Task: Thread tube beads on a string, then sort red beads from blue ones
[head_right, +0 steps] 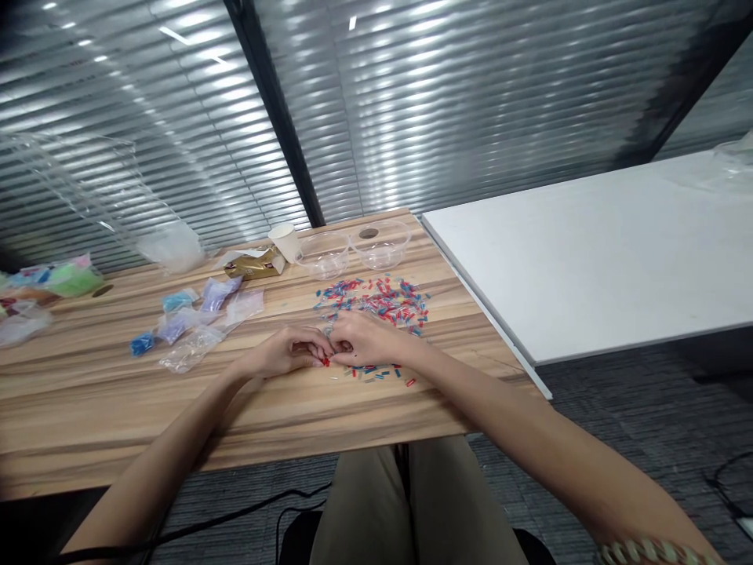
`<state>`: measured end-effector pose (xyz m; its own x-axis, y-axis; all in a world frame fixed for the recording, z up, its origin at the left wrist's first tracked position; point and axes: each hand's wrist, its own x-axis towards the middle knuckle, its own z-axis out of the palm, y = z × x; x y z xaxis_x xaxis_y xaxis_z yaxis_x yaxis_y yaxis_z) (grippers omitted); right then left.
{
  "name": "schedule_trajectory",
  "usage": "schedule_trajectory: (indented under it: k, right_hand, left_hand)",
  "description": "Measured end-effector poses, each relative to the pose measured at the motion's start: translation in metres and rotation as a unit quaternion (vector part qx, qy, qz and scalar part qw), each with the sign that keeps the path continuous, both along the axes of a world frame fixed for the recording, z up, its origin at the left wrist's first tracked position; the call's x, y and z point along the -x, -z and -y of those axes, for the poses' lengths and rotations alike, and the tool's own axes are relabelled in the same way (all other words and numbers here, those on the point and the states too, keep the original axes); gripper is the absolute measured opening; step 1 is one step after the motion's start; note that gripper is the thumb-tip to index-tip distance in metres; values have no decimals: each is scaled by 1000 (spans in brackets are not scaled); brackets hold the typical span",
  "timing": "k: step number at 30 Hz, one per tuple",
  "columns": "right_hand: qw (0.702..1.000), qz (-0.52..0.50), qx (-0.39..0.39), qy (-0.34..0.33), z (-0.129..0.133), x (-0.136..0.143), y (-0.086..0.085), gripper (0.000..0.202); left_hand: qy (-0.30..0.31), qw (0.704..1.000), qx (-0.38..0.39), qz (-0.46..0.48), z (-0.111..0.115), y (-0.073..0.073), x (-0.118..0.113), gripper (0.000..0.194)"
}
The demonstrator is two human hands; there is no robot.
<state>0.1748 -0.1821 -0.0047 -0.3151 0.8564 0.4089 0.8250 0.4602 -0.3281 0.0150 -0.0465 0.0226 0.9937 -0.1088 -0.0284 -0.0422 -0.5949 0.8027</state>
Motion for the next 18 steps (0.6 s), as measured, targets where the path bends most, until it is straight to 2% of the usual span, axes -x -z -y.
schedule_trajectory:
  k: [7, 18]
  right_hand:
    - [1000, -2, 3, 2, 2, -4, -3, 15]
    - [1000, 5, 14, 18, 5, -7, -8, 14]
  left_hand:
    - [-9, 999, 39, -17, -2, 3, 1, 24]
    - [2, 999, 29, -14, -5, 7, 2, 26]
